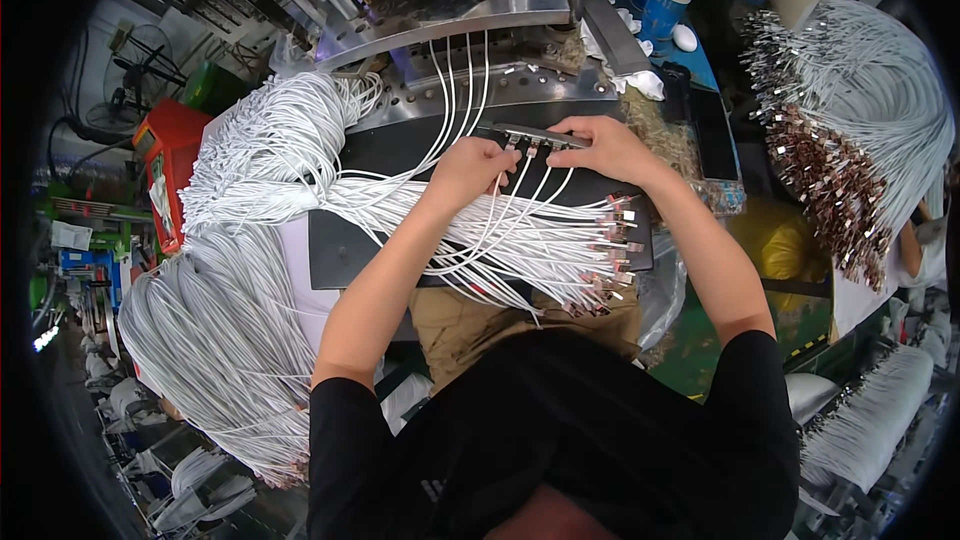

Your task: Organizing and inserting multiple thin white and colored wires into a connector jig on an assembly machine.

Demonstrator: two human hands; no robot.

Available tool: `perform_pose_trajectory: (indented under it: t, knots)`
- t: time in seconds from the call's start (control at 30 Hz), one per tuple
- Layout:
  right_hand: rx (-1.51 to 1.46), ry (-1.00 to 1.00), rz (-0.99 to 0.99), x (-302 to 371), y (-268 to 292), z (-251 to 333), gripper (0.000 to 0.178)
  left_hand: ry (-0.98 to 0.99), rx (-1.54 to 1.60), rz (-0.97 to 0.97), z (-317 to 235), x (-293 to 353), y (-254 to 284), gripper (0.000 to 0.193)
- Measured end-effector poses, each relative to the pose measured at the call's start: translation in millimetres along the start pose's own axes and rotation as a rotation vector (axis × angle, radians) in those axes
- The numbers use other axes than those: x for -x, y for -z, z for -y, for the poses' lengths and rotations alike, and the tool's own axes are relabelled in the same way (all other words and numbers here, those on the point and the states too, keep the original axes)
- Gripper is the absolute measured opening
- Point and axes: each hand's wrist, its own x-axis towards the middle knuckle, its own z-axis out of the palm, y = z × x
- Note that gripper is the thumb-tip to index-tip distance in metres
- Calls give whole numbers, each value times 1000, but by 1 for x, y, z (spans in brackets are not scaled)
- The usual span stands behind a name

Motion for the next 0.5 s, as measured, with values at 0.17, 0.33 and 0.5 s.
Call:
perform_pose_trajectory:
  t: [0.17,0.33,0.5]
  knots:
    - [-12,-41,-49,-3,-4,2,39,-15,-67,-32,-2,4,-1,34]
    - [43,-42,-61,-2,-5,5,38,-23,-41,-26,-1,5,-1,35]
    - [30,-52,-2,-1,-3,7,39,-20,-16,-10,-6,9,0,37]
